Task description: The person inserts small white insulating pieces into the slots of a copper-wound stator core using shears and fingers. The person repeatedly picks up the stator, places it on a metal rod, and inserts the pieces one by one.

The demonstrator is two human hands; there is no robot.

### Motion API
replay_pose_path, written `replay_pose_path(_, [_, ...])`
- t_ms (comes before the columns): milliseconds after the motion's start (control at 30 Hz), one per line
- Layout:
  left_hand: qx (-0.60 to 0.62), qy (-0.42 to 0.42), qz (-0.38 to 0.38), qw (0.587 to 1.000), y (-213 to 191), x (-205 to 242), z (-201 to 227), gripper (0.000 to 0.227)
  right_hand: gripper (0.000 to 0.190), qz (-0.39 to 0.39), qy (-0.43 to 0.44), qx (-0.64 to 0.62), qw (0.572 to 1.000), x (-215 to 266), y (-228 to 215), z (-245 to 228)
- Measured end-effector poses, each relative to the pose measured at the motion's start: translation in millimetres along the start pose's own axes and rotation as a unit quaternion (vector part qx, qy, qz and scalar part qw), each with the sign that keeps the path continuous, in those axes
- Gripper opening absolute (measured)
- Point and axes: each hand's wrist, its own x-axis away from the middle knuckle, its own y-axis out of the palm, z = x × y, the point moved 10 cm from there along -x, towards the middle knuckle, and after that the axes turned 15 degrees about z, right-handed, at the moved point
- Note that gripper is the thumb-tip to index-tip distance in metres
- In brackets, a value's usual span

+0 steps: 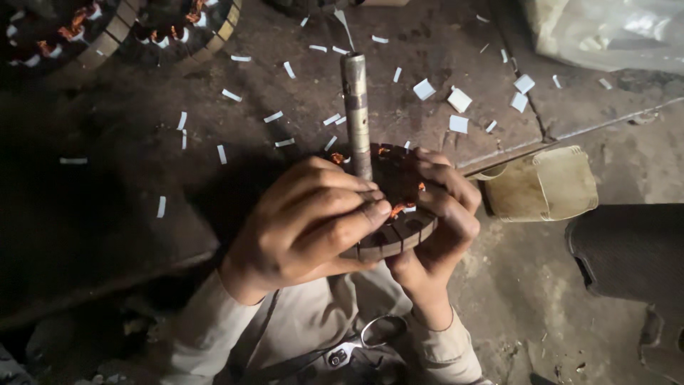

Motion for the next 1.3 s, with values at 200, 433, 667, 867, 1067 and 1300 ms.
replay_pose_path(200, [0.019,-0.021,0.008,1.000,-2,0,-3,0.044,0.056,0.017,-0.012,-0.003,1.000,-2,5,-10])
replay_pose_path(433, [0.004,-0.022,0.028,0.999,1,9,-6,0.042,0.058,0.025,-0.004,-0.002,1.000,-2,5,-12])
replay_pose_path(667, [-0.070,-0.055,0.131,0.987,-12,-6,-20,0.051,0.055,0.024,-0.008,-0.010,1.000,-18,16,4])
replay_pose_path(867, [-0.034,-0.216,0.193,0.956,-24,-7,-38,0.056,0.042,0.038,0.062,-0.045,0.996,-28,33,31])
replay_pose_path(1067, [-0.049,-0.146,0.174,0.973,-17,-3,-31,0.039,0.038,0.113,-0.064,-0.022,0.991,-26,20,-5])
replay_pose_path(1300, [-0.110,-0.042,0.134,0.984,-10,4,-11,0.039,0.030,0.065,-0.164,0.019,0.984,-21,19,-16])
